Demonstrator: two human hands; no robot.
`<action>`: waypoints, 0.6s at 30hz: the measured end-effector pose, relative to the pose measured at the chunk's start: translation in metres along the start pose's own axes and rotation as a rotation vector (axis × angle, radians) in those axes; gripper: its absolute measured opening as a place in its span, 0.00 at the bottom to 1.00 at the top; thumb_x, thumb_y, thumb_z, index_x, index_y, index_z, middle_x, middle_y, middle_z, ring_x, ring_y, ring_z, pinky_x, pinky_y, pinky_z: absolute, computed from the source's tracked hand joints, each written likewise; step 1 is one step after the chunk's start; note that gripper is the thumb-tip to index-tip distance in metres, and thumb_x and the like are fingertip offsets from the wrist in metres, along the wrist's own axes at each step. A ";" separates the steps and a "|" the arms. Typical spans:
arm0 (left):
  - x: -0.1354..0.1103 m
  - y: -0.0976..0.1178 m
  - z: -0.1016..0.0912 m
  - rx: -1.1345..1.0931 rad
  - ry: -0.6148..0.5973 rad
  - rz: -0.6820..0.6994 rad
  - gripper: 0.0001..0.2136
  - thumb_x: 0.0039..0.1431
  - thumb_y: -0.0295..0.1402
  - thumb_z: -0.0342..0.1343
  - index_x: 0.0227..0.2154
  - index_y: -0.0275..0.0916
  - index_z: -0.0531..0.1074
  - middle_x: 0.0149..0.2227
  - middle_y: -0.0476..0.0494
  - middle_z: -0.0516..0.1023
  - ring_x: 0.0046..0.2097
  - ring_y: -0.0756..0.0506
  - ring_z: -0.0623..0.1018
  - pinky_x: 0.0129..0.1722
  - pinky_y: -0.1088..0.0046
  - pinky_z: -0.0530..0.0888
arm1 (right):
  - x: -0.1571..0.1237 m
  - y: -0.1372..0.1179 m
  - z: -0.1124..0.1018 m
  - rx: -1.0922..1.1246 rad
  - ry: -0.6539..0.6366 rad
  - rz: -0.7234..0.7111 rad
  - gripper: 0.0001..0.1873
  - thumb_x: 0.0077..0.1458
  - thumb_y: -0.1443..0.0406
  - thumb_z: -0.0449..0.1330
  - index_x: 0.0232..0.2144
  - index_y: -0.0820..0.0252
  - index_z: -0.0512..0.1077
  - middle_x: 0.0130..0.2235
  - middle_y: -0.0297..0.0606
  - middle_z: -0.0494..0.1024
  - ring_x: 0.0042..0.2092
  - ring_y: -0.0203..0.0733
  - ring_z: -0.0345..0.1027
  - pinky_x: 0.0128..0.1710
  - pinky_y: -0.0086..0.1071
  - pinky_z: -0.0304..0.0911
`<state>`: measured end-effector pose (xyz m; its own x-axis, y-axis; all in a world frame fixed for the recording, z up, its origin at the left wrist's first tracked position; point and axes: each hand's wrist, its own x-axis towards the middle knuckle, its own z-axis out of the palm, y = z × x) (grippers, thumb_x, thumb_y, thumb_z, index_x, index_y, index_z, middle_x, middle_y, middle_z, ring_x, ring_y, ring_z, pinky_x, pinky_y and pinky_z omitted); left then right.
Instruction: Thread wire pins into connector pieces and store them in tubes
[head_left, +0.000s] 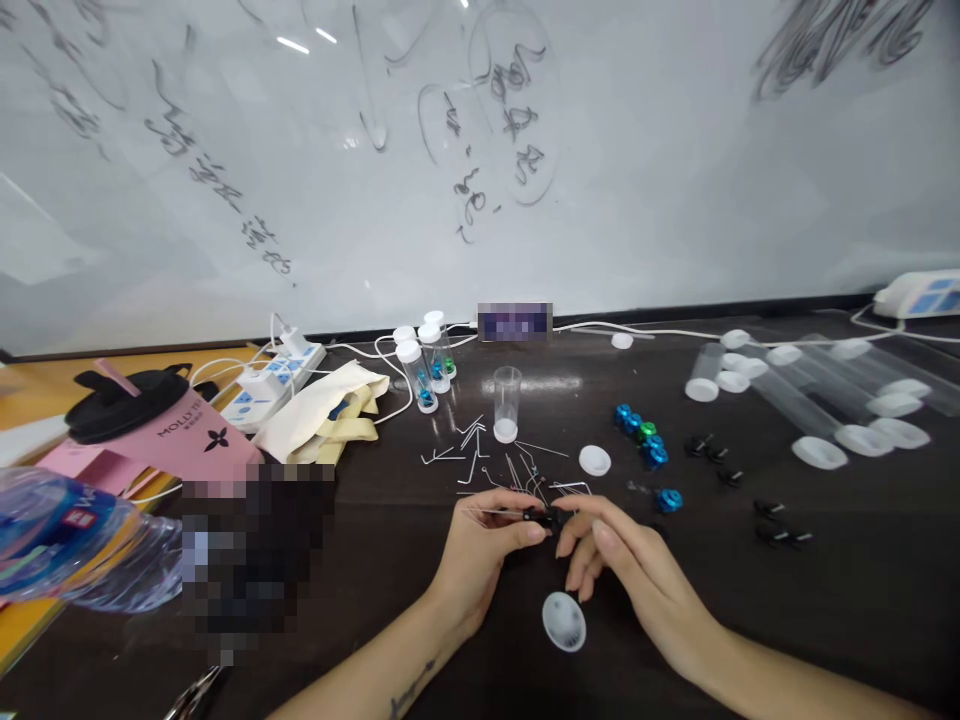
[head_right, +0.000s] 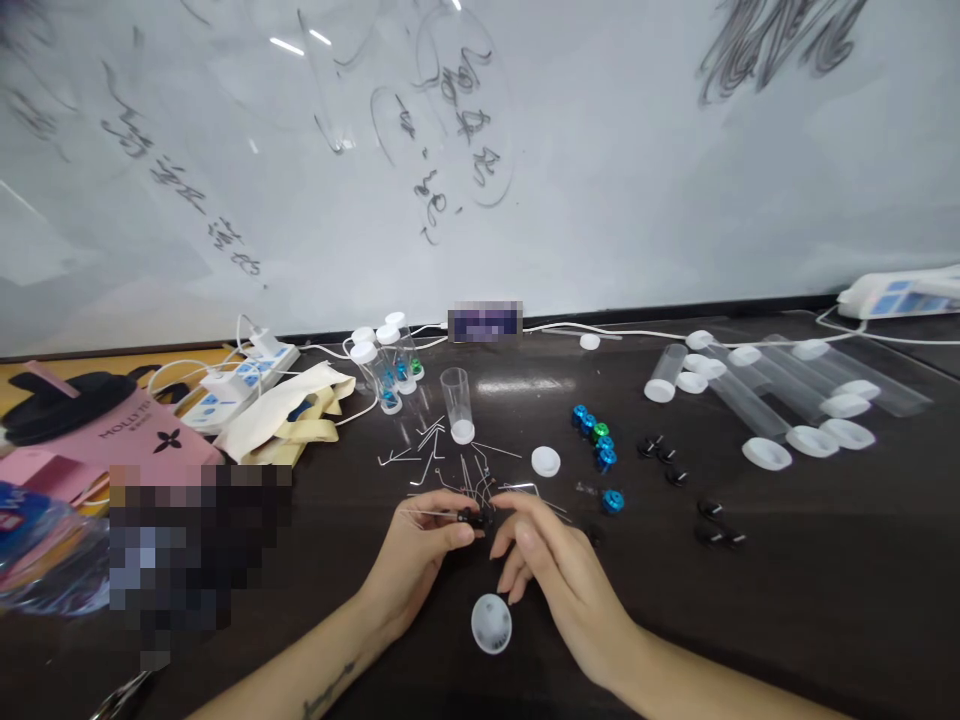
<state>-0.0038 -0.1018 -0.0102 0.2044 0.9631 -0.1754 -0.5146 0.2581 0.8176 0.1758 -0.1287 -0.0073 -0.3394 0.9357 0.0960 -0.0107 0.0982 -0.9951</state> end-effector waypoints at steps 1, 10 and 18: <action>0.000 0.000 0.000 0.001 0.002 0.000 0.12 0.36 0.23 0.72 0.28 0.36 0.81 0.32 0.46 0.83 0.33 0.49 0.79 0.39 0.73 0.76 | 0.000 0.000 0.000 0.002 0.004 -0.001 0.17 0.69 0.57 0.43 0.55 0.56 0.61 0.38 0.38 0.74 0.31 0.38 0.74 0.30 0.34 0.71; 0.001 0.000 -0.001 0.010 0.008 0.004 0.12 0.36 0.23 0.72 0.29 0.36 0.81 0.32 0.45 0.82 0.33 0.49 0.79 0.40 0.73 0.76 | 0.004 -0.002 0.001 0.008 0.011 0.009 0.17 0.69 0.57 0.43 0.54 0.56 0.61 0.37 0.38 0.74 0.30 0.37 0.73 0.30 0.34 0.71; 0.001 0.000 -0.001 0.002 0.001 -0.004 0.12 0.37 0.23 0.71 0.29 0.36 0.81 0.32 0.44 0.83 0.34 0.48 0.79 0.40 0.72 0.75 | 0.004 0.000 0.000 0.000 -0.005 0.007 0.18 0.69 0.57 0.43 0.55 0.55 0.62 0.38 0.38 0.74 0.31 0.37 0.74 0.30 0.34 0.71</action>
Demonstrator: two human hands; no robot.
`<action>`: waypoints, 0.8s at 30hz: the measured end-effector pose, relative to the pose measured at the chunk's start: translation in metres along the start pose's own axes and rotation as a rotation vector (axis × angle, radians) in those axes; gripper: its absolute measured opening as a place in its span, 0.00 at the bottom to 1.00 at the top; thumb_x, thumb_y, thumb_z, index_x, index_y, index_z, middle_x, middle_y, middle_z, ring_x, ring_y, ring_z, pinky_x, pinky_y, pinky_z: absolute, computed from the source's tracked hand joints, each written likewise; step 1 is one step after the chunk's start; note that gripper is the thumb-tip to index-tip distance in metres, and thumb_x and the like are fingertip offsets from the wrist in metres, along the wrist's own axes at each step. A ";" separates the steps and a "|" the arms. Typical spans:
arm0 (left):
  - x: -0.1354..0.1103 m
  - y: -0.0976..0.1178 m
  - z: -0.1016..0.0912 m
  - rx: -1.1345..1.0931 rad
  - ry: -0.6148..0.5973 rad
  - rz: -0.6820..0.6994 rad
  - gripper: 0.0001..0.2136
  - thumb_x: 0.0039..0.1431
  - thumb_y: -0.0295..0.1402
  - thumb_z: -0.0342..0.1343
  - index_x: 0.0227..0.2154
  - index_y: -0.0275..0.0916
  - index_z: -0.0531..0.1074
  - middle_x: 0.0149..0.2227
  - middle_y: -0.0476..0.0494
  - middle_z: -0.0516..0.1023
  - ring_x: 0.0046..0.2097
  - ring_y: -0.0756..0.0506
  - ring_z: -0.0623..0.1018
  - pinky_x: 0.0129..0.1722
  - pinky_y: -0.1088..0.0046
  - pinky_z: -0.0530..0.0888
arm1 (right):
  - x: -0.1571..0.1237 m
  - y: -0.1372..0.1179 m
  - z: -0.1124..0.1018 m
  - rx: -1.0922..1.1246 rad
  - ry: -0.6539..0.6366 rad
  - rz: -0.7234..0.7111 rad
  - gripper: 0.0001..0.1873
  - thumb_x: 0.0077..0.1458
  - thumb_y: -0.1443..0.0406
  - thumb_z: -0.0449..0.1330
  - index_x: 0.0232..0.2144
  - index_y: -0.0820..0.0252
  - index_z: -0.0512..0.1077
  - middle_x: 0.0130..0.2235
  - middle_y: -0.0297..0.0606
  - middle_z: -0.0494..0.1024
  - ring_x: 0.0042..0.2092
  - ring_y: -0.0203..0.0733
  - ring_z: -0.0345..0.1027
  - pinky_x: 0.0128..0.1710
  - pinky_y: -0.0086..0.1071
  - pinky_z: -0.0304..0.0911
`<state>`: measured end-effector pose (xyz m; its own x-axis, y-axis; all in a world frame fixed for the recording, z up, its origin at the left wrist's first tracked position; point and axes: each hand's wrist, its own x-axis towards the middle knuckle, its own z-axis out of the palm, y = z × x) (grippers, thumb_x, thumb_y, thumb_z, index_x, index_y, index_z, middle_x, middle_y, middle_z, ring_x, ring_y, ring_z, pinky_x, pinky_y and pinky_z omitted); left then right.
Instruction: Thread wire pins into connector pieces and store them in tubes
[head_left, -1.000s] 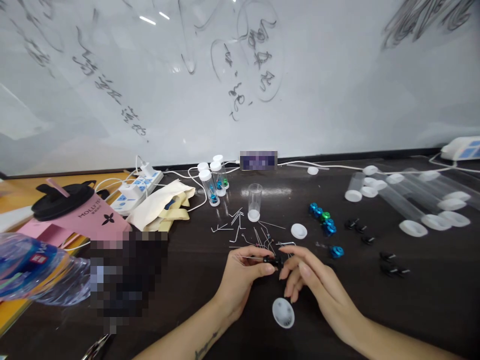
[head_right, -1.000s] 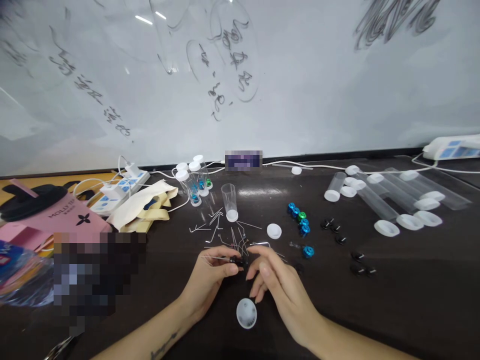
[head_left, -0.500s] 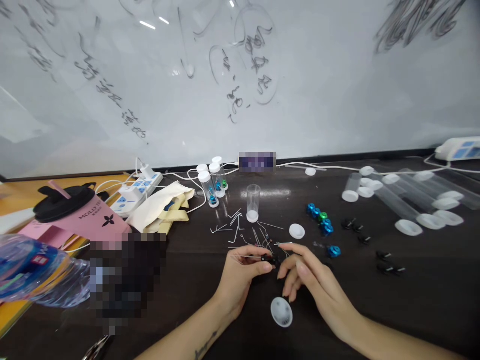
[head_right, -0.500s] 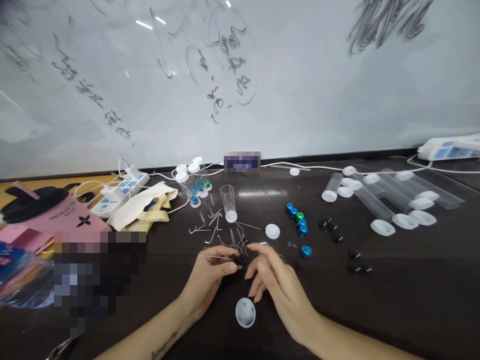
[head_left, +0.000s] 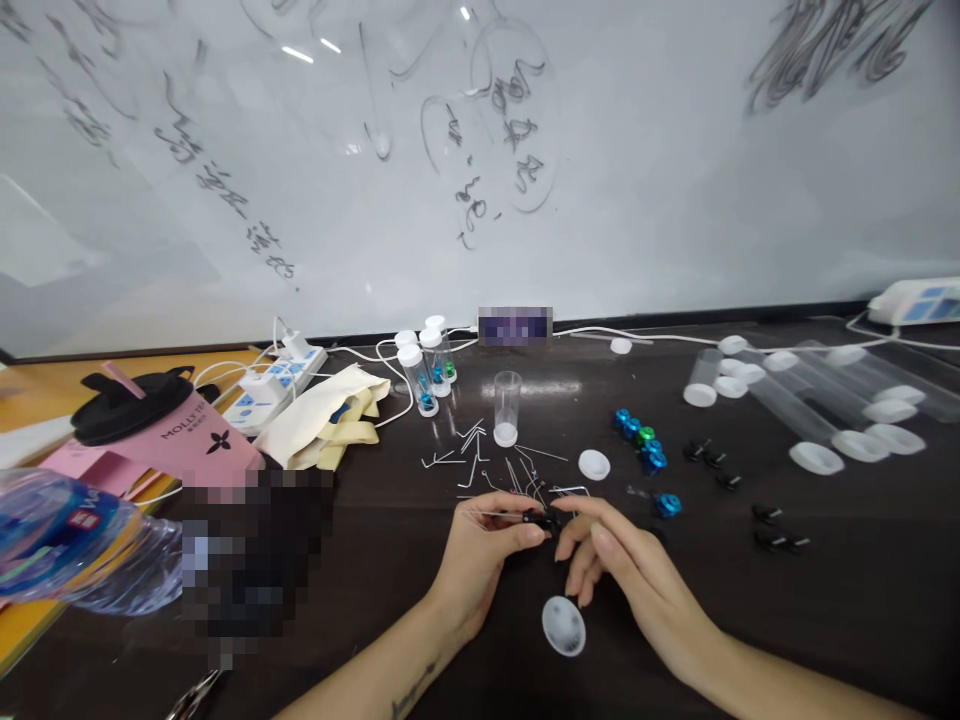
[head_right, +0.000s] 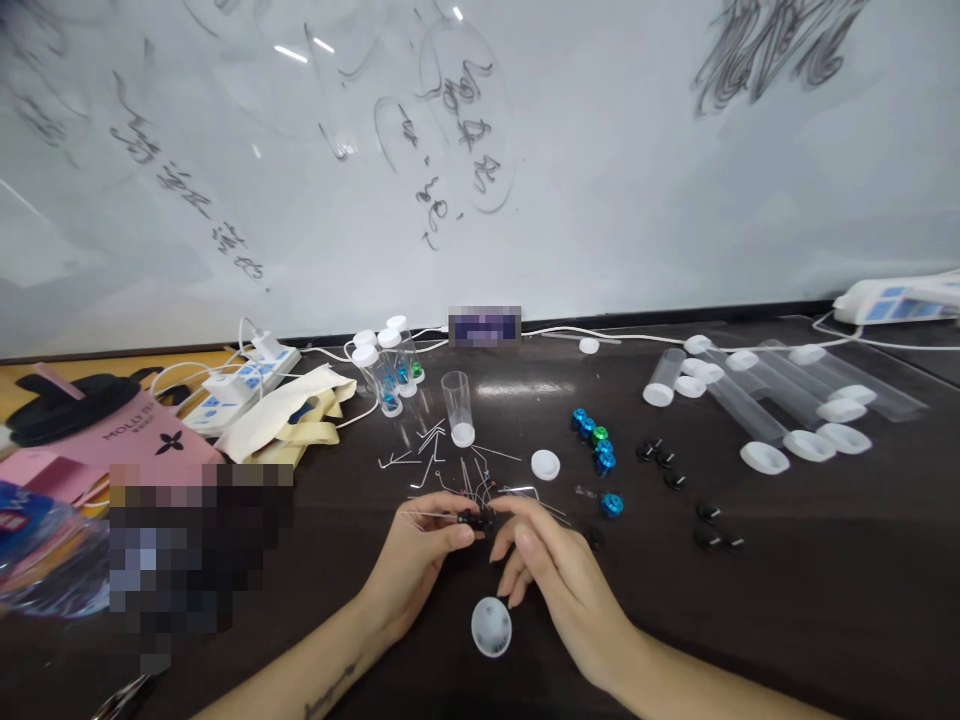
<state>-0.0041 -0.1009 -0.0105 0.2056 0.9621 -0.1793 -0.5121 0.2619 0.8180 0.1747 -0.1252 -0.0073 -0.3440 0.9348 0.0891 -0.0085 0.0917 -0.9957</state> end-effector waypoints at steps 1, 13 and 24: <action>0.000 0.000 0.000 0.000 0.000 -0.003 0.12 0.37 0.22 0.71 0.29 0.36 0.81 0.32 0.44 0.83 0.34 0.48 0.79 0.40 0.72 0.75 | 0.000 0.000 0.000 0.002 0.002 0.000 0.18 0.69 0.57 0.43 0.56 0.55 0.61 0.38 0.38 0.74 0.31 0.37 0.74 0.30 0.34 0.71; 0.001 0.002 0.000 -0.001 0.003 -0.004 0.12 0.36 0.22 0.72 0.28 0.36 0.81 0.31 0.44 0.83 0.33 0.48 0.79 0.40 0.72 0.75 | -0.001 0.000 0.000 -0.007 -0.004 0.013 0.17 0.69 0.57 0.43 0.54 0.55 0.62 0.37 0.38 0.74 0.30 0.37 0.73 0.30 0.34 0.71; 0.001 0.002 -0.001 -0.002 -0.009 -0.003 0.12 0.37 0.22 0.71 0.29 0.36 0.81 0.32 0.44 0.82 0.34 0.48 0.79 0.41 0.71 0.74 | -0.002 0.001 0.000 -0.005 -0.014 0.028 0.16 0.69 0.58 0.43 0.54 0.53 0.62 0.37 0.36 0.74 0.31 0.37 0.73 0.31 0.34 0.71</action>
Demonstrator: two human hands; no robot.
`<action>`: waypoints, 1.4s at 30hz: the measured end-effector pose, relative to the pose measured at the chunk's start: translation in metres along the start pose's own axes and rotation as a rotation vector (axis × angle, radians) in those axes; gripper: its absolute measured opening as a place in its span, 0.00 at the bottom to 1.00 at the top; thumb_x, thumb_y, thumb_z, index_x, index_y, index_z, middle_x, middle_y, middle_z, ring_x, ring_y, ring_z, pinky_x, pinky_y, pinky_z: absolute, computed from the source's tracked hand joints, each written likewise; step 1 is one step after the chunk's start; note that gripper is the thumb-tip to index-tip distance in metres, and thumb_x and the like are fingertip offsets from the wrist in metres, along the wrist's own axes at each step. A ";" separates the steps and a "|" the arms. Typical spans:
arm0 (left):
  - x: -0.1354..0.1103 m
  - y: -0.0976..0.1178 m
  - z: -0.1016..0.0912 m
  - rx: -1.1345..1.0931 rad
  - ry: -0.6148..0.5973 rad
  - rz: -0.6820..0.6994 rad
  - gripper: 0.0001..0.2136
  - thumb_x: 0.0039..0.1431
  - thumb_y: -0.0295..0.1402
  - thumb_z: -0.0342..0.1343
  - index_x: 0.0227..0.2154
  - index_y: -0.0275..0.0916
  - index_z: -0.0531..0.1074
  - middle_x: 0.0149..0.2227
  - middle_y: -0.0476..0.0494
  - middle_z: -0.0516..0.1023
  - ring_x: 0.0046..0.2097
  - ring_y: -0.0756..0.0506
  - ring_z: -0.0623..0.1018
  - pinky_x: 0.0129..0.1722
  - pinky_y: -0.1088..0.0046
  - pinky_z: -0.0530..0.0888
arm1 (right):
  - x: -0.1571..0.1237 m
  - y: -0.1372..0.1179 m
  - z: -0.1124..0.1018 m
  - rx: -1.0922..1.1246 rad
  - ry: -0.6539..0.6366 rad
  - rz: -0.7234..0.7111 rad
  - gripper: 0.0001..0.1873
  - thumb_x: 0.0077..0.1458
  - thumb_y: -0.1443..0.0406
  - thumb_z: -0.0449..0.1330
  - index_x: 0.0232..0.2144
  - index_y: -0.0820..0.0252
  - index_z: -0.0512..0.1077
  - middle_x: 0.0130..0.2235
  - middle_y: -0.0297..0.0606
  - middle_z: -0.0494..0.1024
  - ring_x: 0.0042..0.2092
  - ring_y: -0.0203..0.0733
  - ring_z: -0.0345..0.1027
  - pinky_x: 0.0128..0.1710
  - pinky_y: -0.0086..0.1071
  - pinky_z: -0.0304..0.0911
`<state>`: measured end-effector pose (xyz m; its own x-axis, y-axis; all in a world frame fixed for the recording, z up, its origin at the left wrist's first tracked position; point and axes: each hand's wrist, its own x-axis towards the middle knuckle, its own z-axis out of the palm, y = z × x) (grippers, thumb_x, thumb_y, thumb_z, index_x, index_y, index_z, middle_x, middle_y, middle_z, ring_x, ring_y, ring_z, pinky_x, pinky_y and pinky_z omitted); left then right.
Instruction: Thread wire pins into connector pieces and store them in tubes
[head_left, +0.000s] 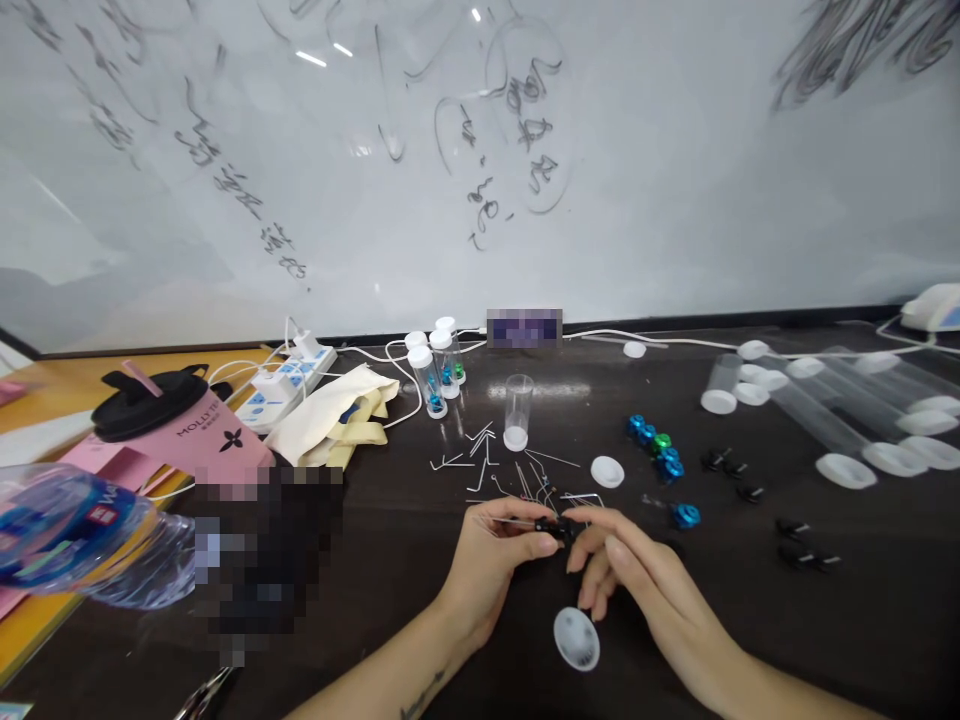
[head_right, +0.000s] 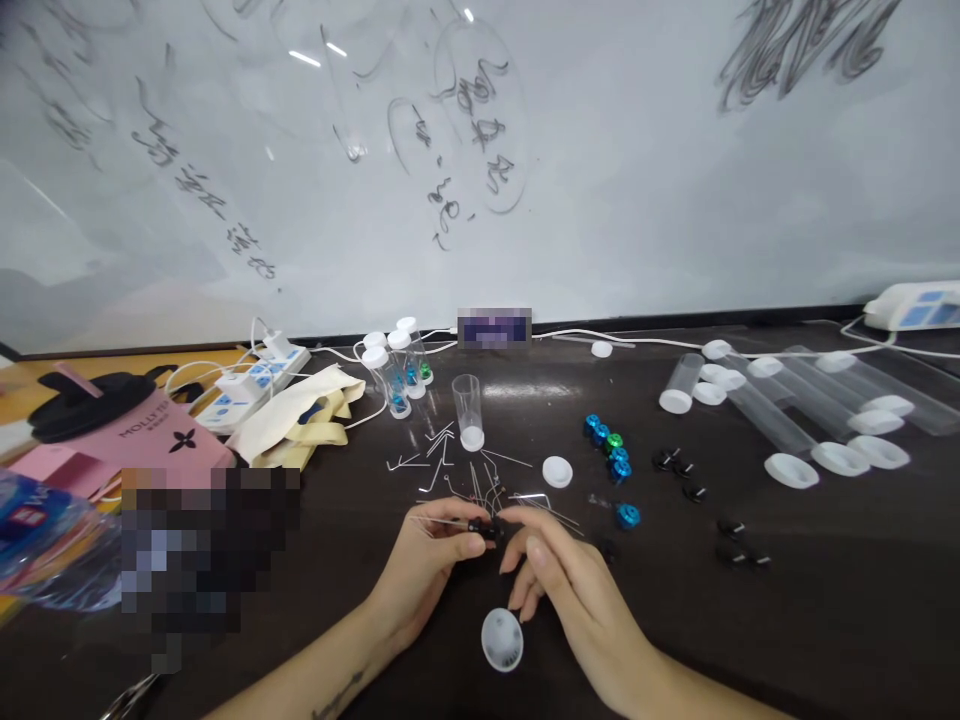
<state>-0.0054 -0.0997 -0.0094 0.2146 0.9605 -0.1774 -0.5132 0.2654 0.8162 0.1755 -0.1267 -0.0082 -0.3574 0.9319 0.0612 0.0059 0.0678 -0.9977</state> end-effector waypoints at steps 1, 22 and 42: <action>0.000 0.000 0.000 -0.003 0.000 -0.005 0.12 0.37 0.22 0.71 0.29 0.36 0.81 0.31 0.44 0.82 0.34 0.48 0.79 0.41 0.71 0.74 | 0.000 0.000 0.000 0.000 0.003 -0.001 0.16 0.69 0.58 0.43 0.54 0.53 0.62 0.37 0.37 0.74 0.31 0.37 0.73 0.31 0.34 0.71; -0.001 -0.001 -0.001 -0.009 0.001 0.004 0.12 0.37 0.22 0.71 0.29 0.36 0.81 0.32 0.45 0.83 0.33 0.49 0.79 0.40 0.73 0.75 | -0.001 0.001 -0.001 0.006 -0.001 -0.020 0.17 0.69 0.57 0.43 0.54 0.54 0.63 0.38 0.38 0.74 0.31 0.38 0.74 0.30 0.34 0.71; -0.001 0.000 0.000 -0.007 0.006 -0.002 0.11 0.37 0.22 0.71 0.28 0.36 0.81 0.32 0.45 0.83 0.33 0.49 0.79 0.39 0.74 0.75 | 0.000 -0.001 0.000 -0.005 0.016 -0.025 0.18 0.69 0.57 0.43 0.57 0.53 0.59 0.40 0.38 0.73 0.31 0.37 0.74 0.30 0.34 0.72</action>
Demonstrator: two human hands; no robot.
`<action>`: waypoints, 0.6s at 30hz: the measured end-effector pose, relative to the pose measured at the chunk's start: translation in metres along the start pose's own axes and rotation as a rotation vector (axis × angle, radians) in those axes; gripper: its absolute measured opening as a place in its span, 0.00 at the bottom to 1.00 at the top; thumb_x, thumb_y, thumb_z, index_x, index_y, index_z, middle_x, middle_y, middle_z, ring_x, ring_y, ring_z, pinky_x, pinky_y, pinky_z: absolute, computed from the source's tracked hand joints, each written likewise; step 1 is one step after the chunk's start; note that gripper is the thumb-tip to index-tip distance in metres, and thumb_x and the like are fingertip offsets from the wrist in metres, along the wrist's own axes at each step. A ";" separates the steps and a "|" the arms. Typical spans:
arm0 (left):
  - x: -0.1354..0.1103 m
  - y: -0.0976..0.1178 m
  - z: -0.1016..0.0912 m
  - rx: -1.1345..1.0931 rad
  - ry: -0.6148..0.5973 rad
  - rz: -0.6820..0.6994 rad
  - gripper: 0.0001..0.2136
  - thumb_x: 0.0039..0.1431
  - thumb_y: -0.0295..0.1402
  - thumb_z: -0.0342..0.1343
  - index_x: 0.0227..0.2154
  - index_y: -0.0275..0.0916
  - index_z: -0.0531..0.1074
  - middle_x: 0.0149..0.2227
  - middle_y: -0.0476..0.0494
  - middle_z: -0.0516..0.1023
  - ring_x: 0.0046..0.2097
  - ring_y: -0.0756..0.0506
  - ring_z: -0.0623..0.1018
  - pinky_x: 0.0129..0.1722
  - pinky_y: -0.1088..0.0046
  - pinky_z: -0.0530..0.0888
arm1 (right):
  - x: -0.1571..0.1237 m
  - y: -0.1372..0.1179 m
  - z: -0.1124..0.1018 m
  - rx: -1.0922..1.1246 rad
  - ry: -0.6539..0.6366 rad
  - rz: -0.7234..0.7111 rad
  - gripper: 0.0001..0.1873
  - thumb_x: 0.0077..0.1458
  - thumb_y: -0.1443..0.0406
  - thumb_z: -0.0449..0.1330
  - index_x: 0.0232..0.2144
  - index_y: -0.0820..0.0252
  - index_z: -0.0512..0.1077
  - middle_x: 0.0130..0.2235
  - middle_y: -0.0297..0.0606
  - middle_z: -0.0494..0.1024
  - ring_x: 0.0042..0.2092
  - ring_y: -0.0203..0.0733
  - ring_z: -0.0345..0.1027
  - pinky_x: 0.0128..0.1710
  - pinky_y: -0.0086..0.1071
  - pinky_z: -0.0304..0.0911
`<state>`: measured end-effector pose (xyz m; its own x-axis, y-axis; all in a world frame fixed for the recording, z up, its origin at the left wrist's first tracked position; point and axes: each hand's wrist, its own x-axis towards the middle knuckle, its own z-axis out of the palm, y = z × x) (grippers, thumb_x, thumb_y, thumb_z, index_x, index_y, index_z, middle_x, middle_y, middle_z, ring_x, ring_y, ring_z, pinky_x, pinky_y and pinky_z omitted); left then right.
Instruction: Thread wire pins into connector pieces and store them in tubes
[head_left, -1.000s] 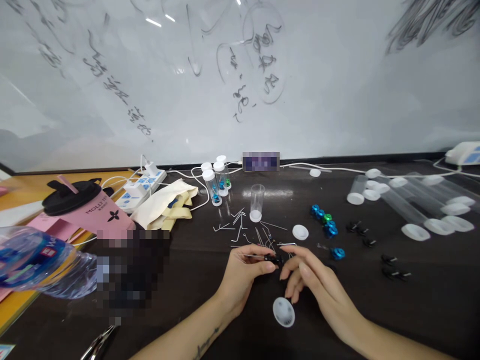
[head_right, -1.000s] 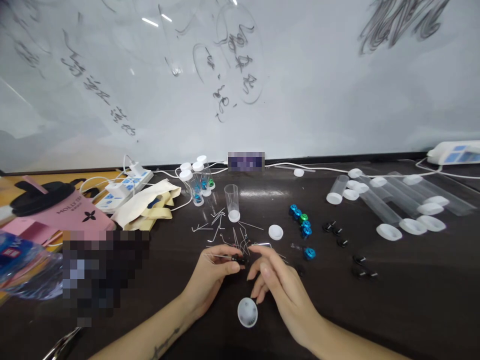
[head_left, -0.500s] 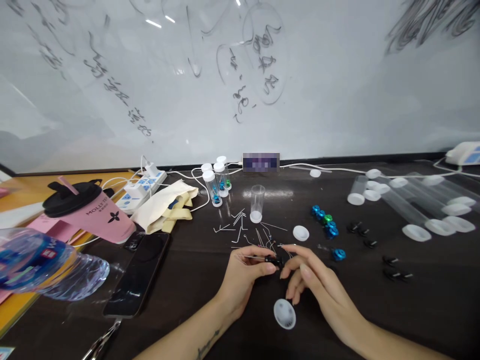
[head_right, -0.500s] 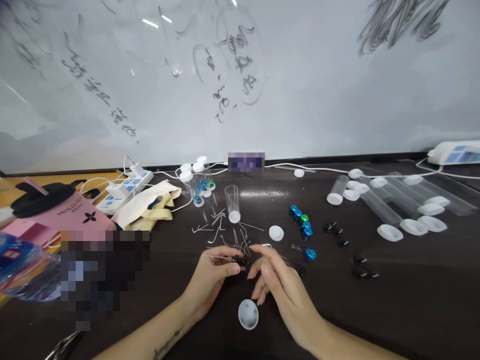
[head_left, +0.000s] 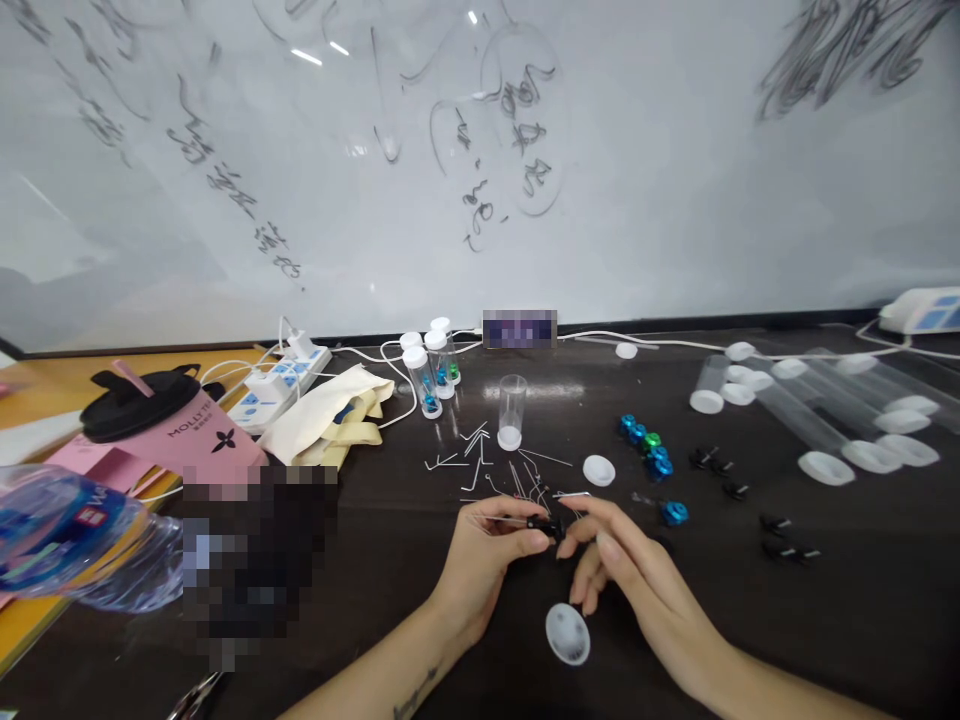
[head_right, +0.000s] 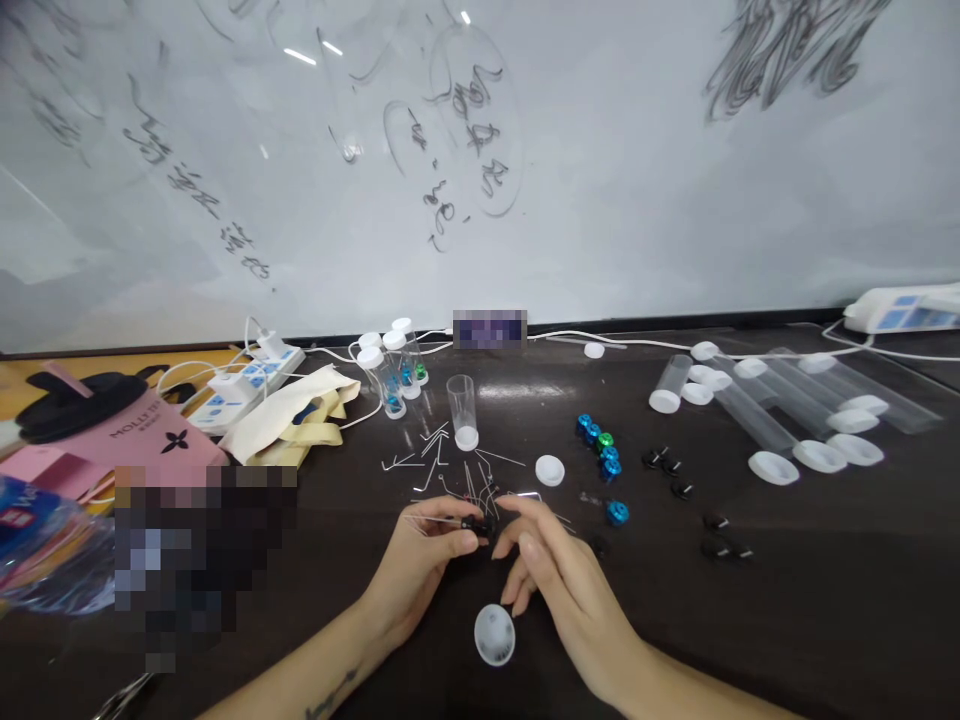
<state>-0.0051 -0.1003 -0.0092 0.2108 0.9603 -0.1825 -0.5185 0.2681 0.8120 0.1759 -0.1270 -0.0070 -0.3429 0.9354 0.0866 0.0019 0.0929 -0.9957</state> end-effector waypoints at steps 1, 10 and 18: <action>0.000 0.000 0.000 -0.001 -0.005 0.001 0.11 0.37 0.22 0.71 0.28 0.36 0.81 0.32 0.45 0.83 0.33 0.49 0.79 0.39 0.74 0.75 | 0.000 0.000 0.000 -0.007 -0.004 0.002 0.18 0.69 0.57 0.43 0.56 0.53 0.61 0.40 0.38 0.73 0.31 0.36 0.74 0.30 0.34 0.72; 0.000 -0.002 -0.001 0.010 -0.004 0.018 0.12 0.37 0.23 0.72 0.29 0.36 0.81 0.32 0.44 0.82 0.34 0.48 0.79 0.40 0.72 0.75 | 0.000 0.002 0.000 0.005 -0.010 0.010 0.17 0.69 0.57 0.43 0.54 0.55 0.63 0.38 0.37 0.73 0.30 0.36 0.74 0.30 0.33 0.72; 0.001 -0.001 -0.001 -0.013 -0.001 0.011 0.12 0.36 0.23 0.72 0.28 0.36 0.81 0.32 0.44 0.83 0.33 0.48 0.79 0.40 0.72 0.75 | 0.002 0.001 0.000 0.011 -0.004 0.020 0.19 0.69 0.56 0.44 0.55 0.55 0.63 0.38 0.39 0.74 0.30 0.37 0.73 0.30 0.34 0.71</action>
<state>-0.0047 -0.1000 -0.0109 0.2062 0.9631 -0.1733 -0.5315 0.2589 0.8065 0.1752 -0.1251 -0.0083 -0.3463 0.9358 0.0667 -0.0019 0.0704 -0.9975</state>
